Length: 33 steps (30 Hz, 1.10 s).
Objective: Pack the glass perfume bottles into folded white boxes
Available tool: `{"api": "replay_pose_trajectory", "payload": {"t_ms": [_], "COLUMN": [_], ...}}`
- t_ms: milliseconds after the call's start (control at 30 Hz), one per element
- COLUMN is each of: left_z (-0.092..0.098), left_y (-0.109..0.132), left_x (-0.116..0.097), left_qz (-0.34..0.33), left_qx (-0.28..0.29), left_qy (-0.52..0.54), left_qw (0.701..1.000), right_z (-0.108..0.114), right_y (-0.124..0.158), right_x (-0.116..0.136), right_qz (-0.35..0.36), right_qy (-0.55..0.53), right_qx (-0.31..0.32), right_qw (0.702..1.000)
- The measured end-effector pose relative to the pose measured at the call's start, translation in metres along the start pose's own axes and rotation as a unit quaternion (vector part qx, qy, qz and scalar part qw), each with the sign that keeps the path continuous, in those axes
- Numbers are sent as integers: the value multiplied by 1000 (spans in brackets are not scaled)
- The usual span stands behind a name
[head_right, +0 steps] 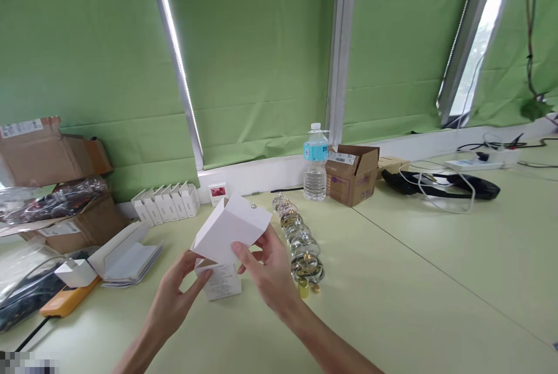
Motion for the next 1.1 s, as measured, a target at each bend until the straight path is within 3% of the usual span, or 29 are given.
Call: {"api": "replay_pose_trajectory", "payload": {"t_ms": [300,500,867,1100], "left_z": [-4,-6,1,-14], "left_y": [6,11,3,6], "left_x": [-1,16,-6,1], "left_qz": [-6,59,89,102], "left_qx": [5,9,-16,76], "left_qy": [32,17,106,128], "left_qw": [999,998,990,984], "right_z": [-9,-8,-3,7], "right_y": [7,5,-5,-12], "right_x": [-6,-9,0,2], "right_qz": [-13,7,63,96], "right_qy": [10,89,145,174], "right_qx": [45,60,65,53], "right_qw": [999,994,985,979]}}
Point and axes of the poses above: each hand's wrist, its own y-axis away from the middle knuckle, its own z-axis out of the back of the hand, x = y × z, the point moved 10 cm from there along -y, towards the middle knuckle, and after that the axes turned 8 degrees about -x, right-handed, at the moved point
